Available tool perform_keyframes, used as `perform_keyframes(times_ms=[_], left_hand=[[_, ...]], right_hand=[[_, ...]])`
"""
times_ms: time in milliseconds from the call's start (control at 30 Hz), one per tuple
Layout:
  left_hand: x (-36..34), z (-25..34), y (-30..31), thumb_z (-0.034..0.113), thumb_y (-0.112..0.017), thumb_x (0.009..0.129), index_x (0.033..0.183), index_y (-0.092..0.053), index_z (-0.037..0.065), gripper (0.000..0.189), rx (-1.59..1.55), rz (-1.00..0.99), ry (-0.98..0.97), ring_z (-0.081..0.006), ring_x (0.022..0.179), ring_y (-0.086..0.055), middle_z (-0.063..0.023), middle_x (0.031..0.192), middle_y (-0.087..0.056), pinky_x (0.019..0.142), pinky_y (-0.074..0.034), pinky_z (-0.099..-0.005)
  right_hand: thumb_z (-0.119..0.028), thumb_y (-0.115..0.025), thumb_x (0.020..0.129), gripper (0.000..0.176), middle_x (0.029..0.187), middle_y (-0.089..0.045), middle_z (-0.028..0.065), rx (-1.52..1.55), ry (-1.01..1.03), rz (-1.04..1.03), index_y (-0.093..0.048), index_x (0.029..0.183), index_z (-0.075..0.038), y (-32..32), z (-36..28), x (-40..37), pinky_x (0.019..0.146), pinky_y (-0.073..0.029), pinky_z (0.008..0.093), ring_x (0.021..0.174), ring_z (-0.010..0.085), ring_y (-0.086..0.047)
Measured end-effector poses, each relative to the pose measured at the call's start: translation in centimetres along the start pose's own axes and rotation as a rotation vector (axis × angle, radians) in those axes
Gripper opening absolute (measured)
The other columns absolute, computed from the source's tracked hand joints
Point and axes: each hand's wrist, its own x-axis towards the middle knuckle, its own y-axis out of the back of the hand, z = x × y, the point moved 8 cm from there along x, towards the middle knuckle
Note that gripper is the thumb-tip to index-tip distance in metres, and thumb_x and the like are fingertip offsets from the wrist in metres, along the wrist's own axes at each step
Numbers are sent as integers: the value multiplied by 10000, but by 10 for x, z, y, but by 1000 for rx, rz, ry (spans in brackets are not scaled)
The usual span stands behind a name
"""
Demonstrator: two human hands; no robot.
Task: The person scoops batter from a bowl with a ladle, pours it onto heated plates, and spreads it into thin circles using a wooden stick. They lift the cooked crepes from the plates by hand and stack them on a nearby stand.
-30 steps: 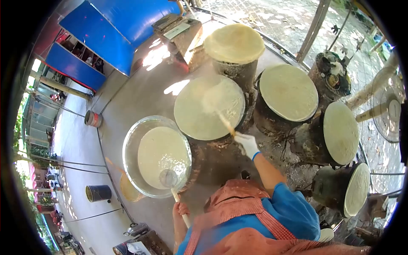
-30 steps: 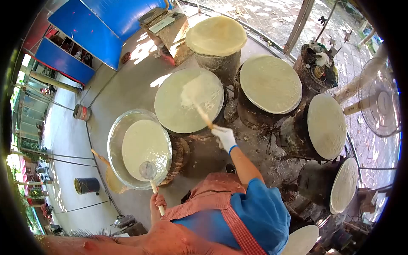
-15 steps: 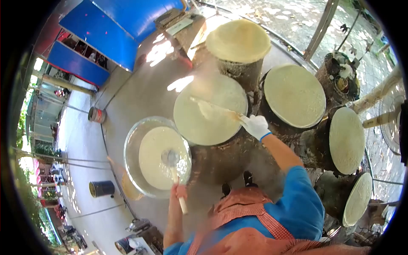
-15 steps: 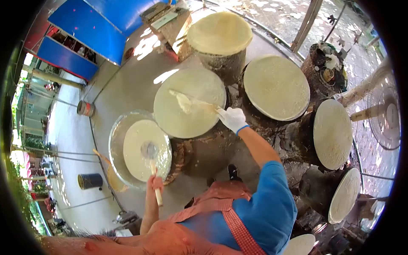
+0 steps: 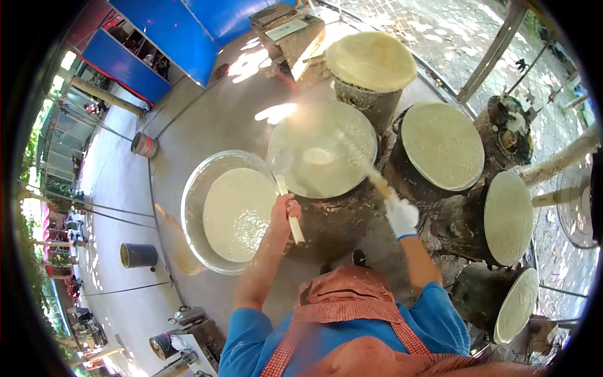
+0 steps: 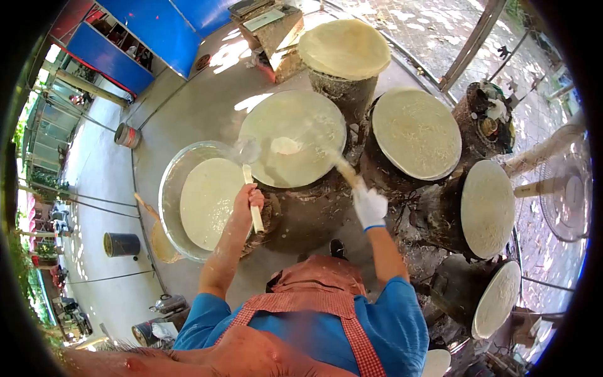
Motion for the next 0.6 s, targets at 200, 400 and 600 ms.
perform_keyframes(times_ms=[200, 400, 600], left_hand=[[35, -37, 8, 252, -518, 917, 595, -320, 139, 394, 15, -102, 173, -78, 384, -321, 33, 497, -287, 341, -276, -227], [-109, -44, 73, 389, -422, 985, 1016, -506, 207, 204, -6, -145, 199, -70, 367, -280, 49, 552, -338, 316, -239, -212], [-131, -76, 37, 246, -478, 990, 1195, -530, 194, 218, -355, -191, 570, -62, 428, -326, 12, 622, -351, 349, -289, -203]], right_hand=[[-418, -576, 866, 280, 656, -620, 83, 484, -66, -97, -657, 1058, -231, 8, -79, -63, 514, -489, 405, 562, 293, -619], [-333, -724, 756, 453, 593, -547, 59, 427, -19, 41, -641, 1170, -170, 78, -77, -103, 498, -455, 385, 508, 250, -559], [-292, -758, 735, 525, 630, -579, 67, 459, -10, 140, -616, 1210, -118, 85, -68, -144, 491, -452, 378, 503, 250, -557]])
